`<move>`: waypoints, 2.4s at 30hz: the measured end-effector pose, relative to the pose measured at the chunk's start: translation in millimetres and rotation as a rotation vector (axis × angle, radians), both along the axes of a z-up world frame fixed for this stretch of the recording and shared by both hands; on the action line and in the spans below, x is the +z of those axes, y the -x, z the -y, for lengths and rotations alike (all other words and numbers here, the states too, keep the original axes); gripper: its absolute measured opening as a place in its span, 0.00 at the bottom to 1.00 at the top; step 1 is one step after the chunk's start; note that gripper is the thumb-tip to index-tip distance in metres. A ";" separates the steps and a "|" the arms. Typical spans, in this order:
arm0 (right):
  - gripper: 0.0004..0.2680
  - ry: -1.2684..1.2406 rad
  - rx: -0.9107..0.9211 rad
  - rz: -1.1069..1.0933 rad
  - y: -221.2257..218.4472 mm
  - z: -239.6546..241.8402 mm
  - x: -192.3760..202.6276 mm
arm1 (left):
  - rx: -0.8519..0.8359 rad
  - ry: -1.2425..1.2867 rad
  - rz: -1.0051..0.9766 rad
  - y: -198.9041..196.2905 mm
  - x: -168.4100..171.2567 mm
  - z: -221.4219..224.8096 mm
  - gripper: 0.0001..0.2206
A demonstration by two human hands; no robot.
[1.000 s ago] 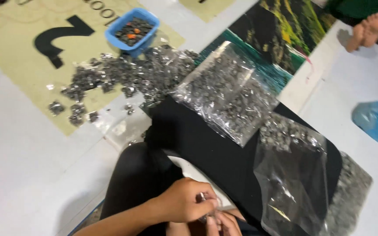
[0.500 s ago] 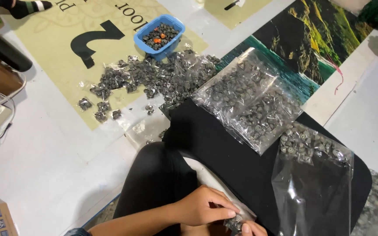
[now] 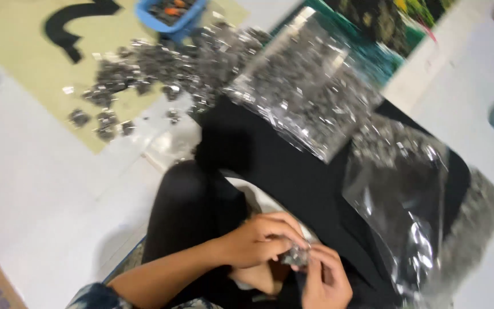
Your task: The person is manually sorting and packing small metal parts into clear plastic bags on a floor-level workspace.
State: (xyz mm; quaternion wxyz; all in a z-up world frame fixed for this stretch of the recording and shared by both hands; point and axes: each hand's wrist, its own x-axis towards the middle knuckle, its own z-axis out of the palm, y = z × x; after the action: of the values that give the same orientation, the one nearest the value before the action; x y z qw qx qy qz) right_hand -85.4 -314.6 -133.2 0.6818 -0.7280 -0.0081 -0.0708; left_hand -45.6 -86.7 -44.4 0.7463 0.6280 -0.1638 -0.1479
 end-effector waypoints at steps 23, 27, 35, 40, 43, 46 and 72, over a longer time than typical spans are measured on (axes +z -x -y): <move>0.15 -0.224 -0.052 -0.061 -28.1 -18.7 82.5 | 0.190 0.154 -0.277 -14.2 -7.2 43.0 0.19; 0.08 0.003 -0.072 -0.083 -27.0 -10.3 87.4 | 0.107 0.118 -0.260 -13.6 7.0 42.8 0.17; 0.14 -0.228 0.049 -0.068 -2.9 4.7 74.7 | 0.121 -0.139 0.060 -14.6 32.7 50.3 0.16; 0.09 -0.345 0.035 -0.049 17.6 30.8 65.2 | 0.001 -0.221 0.415 -18.6 46.4 60.4 0.15; 0.10 -0.316 0.026 -0.072 26.0 43.7 69.4 | -0.021 -0.221 0.562 -16.1 39.9 69.8 0.14; 0.16 -0.638 0.090 -0.261 34.3 65.6 56.2 | 0.038 -0.298 0.838 -16.5 49.4 83.3 0.10; 0.13 -0.225 0.041 -0.185 50.8 179.4 72.7 | -0.286 -0.195 1.052 -78.9 69.7 121.4 0.17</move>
State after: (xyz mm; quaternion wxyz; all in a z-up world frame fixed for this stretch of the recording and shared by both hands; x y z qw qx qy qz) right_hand -136.2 -494.0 -60.5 0.7582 -0.6502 0.0477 0.0099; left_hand 33.2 -208.1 25.2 0.4745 0.6549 -0.5838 0.0712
